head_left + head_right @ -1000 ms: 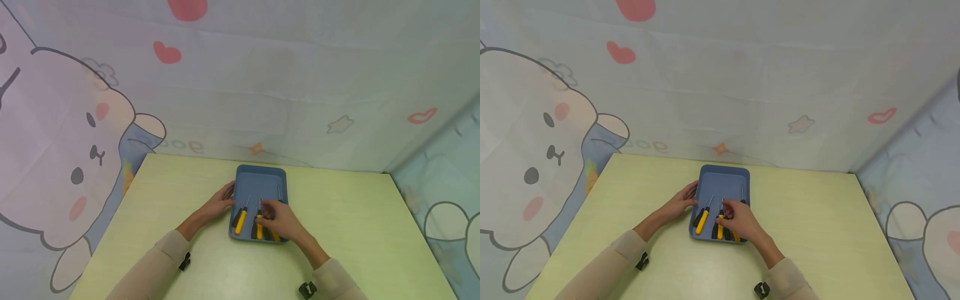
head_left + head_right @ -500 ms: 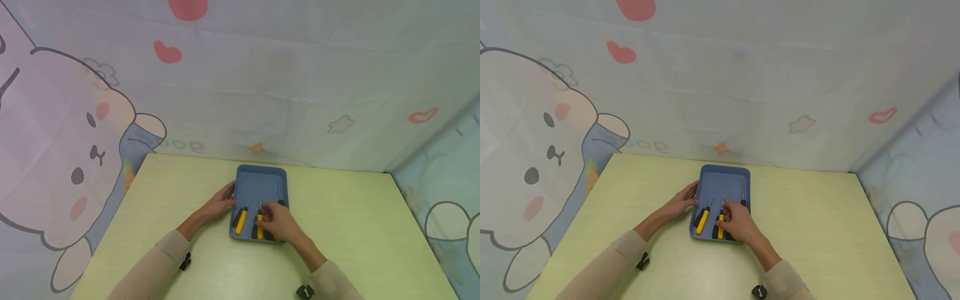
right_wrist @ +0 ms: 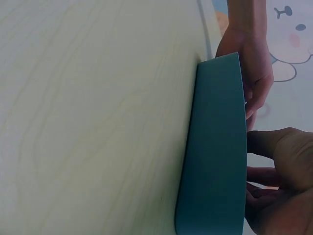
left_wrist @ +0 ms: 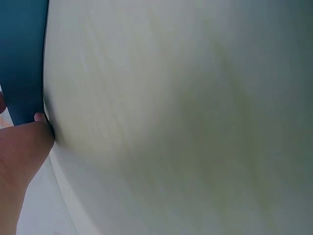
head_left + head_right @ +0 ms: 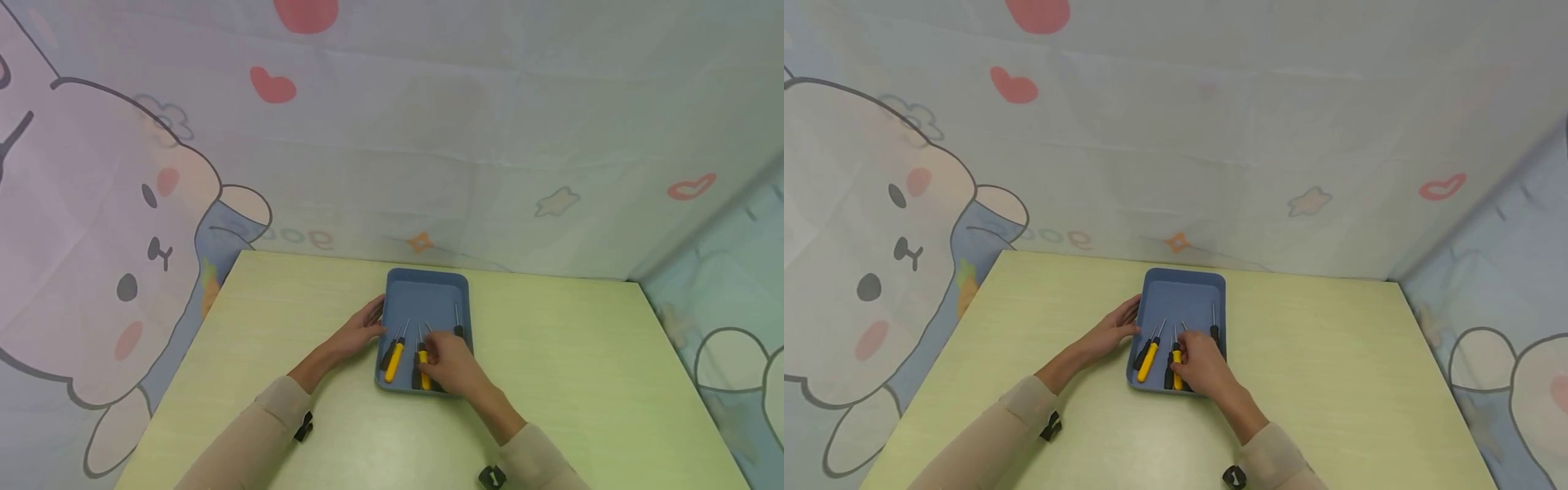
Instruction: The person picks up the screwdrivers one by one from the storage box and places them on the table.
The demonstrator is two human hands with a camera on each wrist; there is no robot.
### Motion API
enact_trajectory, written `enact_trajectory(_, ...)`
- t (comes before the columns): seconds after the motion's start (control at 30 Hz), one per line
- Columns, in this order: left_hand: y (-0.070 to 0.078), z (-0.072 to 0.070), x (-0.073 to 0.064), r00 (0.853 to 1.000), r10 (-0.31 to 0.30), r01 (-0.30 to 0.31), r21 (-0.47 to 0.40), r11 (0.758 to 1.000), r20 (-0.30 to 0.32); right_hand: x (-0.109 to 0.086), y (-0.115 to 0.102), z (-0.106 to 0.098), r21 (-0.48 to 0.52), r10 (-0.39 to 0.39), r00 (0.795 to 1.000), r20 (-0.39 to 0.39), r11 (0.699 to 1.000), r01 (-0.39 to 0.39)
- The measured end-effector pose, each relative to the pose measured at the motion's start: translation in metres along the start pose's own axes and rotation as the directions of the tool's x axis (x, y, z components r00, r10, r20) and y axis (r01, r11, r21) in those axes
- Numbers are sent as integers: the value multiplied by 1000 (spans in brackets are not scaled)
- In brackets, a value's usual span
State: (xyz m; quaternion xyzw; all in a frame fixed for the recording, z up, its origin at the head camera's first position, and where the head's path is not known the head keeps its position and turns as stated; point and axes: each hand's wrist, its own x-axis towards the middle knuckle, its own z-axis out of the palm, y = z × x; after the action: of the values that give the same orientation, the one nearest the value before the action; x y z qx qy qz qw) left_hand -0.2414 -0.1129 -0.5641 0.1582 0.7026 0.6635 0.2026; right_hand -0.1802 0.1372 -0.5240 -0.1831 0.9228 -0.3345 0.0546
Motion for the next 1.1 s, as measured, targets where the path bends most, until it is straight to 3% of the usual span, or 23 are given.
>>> enact_trajectory(0.57, -1, 0, 0, 1000, 7, -7, -5, 1000, -1, 4, -9, 14, -158, -39, 999, -22, 987, 35)
enact_trajectory(0.87, -4, -1, 2, 1000, 24, -24, -2, 1000, 5, 2, -12, 20, -185, -52, 999, -4, 981, 51)
enact_trajectory(1.1, -4, -1, 2, 1000, 20, -20, 8, 1000, -3, 3, -12, 17, -147, -48, 999, 11, 988, 49)
